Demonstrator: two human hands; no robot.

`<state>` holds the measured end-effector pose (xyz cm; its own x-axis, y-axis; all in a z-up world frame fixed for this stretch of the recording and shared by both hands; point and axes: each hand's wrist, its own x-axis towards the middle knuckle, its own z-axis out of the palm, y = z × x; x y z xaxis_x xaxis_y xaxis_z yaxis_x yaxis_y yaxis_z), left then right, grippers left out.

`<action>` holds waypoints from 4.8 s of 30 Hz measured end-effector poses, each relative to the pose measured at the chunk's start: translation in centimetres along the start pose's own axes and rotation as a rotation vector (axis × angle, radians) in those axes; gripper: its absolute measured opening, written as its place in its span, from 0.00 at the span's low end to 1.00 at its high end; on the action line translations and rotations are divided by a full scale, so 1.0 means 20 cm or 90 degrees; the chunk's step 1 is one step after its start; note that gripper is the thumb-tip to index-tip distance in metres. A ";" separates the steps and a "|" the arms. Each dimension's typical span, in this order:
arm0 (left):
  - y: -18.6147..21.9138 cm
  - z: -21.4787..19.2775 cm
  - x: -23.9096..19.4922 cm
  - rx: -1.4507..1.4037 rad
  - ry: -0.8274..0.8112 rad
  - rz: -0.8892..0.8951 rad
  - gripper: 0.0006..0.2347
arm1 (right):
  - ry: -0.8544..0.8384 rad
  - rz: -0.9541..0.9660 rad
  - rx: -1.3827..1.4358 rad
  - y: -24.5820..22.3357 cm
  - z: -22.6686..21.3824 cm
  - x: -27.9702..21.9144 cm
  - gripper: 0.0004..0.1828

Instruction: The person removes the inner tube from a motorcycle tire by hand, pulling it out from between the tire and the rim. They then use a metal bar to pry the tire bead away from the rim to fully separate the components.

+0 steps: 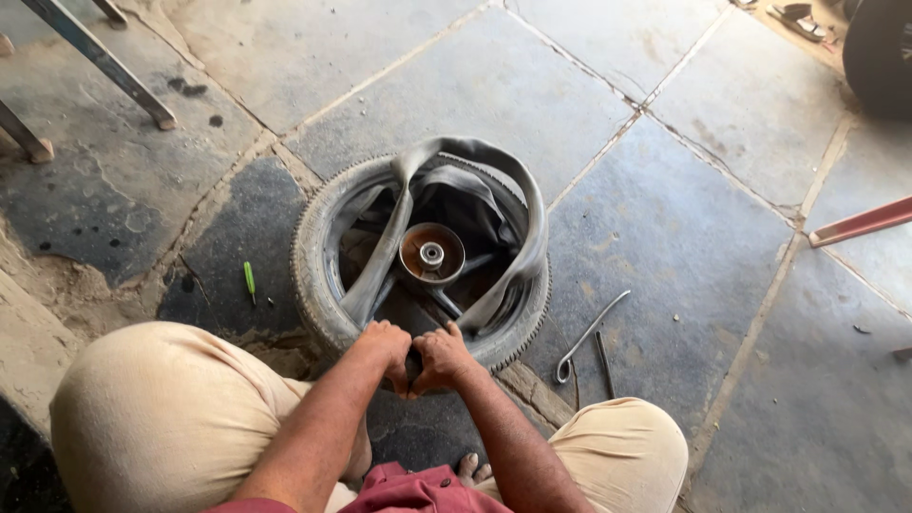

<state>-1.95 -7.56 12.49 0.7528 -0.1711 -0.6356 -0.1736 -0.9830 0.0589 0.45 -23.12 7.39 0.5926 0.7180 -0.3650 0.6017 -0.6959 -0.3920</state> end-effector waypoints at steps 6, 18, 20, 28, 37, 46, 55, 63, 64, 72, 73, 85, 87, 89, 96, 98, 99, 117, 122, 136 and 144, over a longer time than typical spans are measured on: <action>-0.07 0.07 0.07 -0.031 -0.036 -0.024 0.30 | -0.015 0.009 0.007 0.01 0.04 0.10 0.46; -0.09 0.12 0.13 -0.084 -0.135 -0.014 0.30 | -0.061 0.007 -0.054 -0.03 0.12 0.08 0.48; -0.09 0.11 0.12 -0.093 -0.151 -0.022 0.30 | -0.080 0.013 -0.051 -0.04 0.11 0.09 0.47; -0.13 0.11 0.20 -0.223 -0.261 -0.043 0.31 | -0.193 0.063 -0.039 -0.02 0.10 0.17 0.47; -0.16 0.21 0.40 -0.225 -0.309 -0.036 0.33 | -0.213 0.070 0.028 0.04 0.15 0.22 0.52; -0.15 0.17 0.26 -0.151 -0.236 -0.018 0.34 | -0.169 0.011 0.076 0.10 0.19 0.16 0.53; -0.09 0.14 0.09 -0.086 -0.181 -0.024 0.35 | -0.196 0.002 -0.328 0.43 0.12 0.22 0.25; -0.05 0.08 0.09 -0.091 -0.160 -0.056 0.36 | -0.117 0.020 -0.151 0.37 -0.06 0.09 0.19; -0.04 0.07 0.08 -0.093 -0.171 -0.063 0.36 | -0.112 0.031 -0.149 0.35 -0.08 0.09 0.18; 0.00 0.04 -0.03 -0.188 -0.117 -0.099 0.42 | 0.151 0.020 -0.159 0.32 -0.11 0.07 0.11; 0.00 0.04 -0.04 -0.191 -0.105 -0.098 0.43 | 0.185 0.019 -0.174 0.33 -0.12 0.08 0.11; 0.02 0.16 -0.04 -0.411 0.101 -0.054 0.47 | 0.402 0.168 -0.124 0.50 -0.37 0.03 0.11; 0.00 0.19 -0.04 -0.397 0.117 -0.046 0.41 | 0.469 0.131 -0.093 0.49 -0.40 0.01 0.09; 0.01 0.21 -0.05 -0.349 0.126 -0.064 0.40 | 0.466 0.127 -0.091 0.46 -0.44 -0.01 0.09; 0.13 0.19 -0.13 -0.201 0.165 -0.105 0.37 | 0.448 0.192 -0.035 0.49 -0.51 -0.07 0.12; 0.16 0.20 -0.13 -0.116 0.197 -0.087 0.37 | 0.437 0.197 -0.041 0.51 -0.50 -0.05 0.12; 0.19 0.23 -0.13 -0.077 0.209 -0.074 0.38 | 0.427 0.203 -0.046 0.52 -0.48 -0.06 0.12; 0.62 0.43 0.15 0.006 0.293 0.068 0.21 | -0.068 0.144 -0.143 0.26 -0.18 0.05 0.31; 0.62 0.39 0.16 0.020 0.327 0.045 0.25 | -0.123 0.149 -0.165 0.31 -0.21 0.08 0.28; 0.54 0.18 0.17 -0.212 0.180 -0.036 0.30 | 0.209 0.039 -0.179 0.29 -0.24 0.11 0.22; 0.51 0.16 0.12 -0.164 0.195 -0.025 0.32 | 0.338 0.043 -0.138 0.23 -0.28 0.13 0.19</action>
<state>-3.96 -17.79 9.08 0.9171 -0.1059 -0.3844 -0.0048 -0.9669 0.2550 7.73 -24.46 9.40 0.7872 0.6064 0.1124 0.6163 -0.7665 -0.1807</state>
